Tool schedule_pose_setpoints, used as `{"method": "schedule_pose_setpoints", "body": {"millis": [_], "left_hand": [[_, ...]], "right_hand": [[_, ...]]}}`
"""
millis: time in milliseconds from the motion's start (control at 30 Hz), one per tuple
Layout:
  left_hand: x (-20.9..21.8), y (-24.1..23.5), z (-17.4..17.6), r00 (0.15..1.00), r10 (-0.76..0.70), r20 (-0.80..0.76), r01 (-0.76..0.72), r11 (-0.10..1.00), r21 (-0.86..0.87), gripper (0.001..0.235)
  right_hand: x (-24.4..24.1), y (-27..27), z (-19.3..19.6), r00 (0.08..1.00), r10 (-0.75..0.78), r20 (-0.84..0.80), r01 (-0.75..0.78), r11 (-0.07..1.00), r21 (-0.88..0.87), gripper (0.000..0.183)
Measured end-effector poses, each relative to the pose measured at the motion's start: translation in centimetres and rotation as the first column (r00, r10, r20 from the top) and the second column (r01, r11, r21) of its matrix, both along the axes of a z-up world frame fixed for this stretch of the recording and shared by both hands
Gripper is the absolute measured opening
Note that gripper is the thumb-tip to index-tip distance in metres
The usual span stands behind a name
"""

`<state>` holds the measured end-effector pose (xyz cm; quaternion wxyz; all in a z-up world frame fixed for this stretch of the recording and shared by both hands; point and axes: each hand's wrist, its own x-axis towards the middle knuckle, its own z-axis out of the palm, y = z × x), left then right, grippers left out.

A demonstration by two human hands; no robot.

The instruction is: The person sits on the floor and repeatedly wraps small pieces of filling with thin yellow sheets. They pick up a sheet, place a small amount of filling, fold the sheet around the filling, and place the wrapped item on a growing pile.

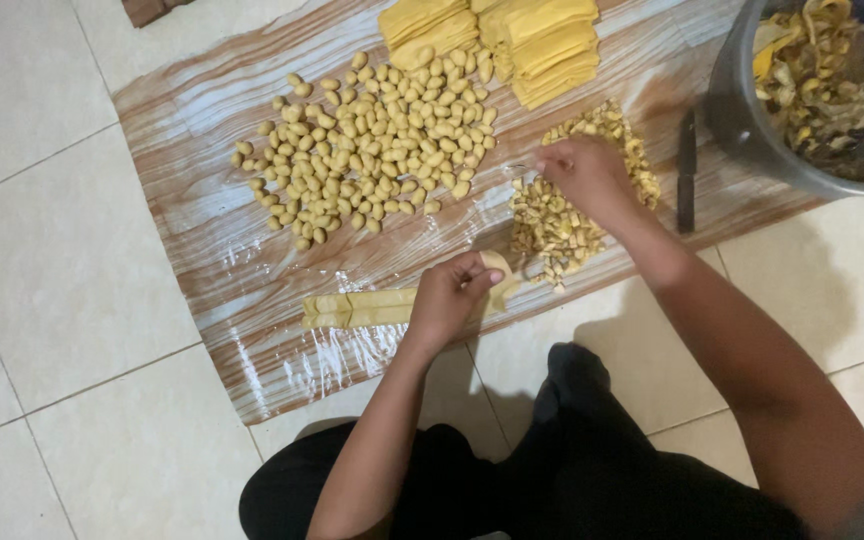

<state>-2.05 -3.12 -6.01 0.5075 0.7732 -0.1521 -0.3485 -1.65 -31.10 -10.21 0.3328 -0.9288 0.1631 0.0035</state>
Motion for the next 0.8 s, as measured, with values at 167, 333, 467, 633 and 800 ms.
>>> {"method": "schedule_pose_setpoints", "body": {"millis": [167, 333, 467, 633, 800], "left_hand": [[-0.4, 1.9, -1.3, 0.970, 0.204, -0.131, -0.224, 0.961, -0.165, 0.014], [0.3, 3.3, -0.3, 0.934, 0.298, -0.197, -0.344, 0.898, -0.275, 0.013], [0.9, 3.7, 1.1, 0.911, 0.350, -0.217, -0.398, 0.881, -0.254, 0.013], [1.1, 2.9, 2.4, 0.937, 0.349, -0.007, -0.345, 0.922, -0.173, 0.016], [0.8, 2.3, 2.8, 0.928, 0.372, 0.002, -0.365, 0.911, -0.191, 0.016]], "right_hand": [[5.4, -1.3, -5.2, 0.986, 0.138, -0.090, -0.165, 0.842, -0.514, 0.027], [8.0, -0.6, -6.3, 0.934, -0.012, -0.357, -0.235, 0.733, -0.638, 0.024], [8.5, -0.5, -6.0, 0.919, 0.006, -0.393, -0.250, 0.781, -0.572, 0.030], [7.6, 0.0, -7.0, 0.983, 0.156, -0.101, -0.186, 0.808, -0.559, 0.023], [7.3, 1.6, -7.9, 0.965, 0.230, -0.128, -0.264, 0.828, -0.495, 0.021]]}}
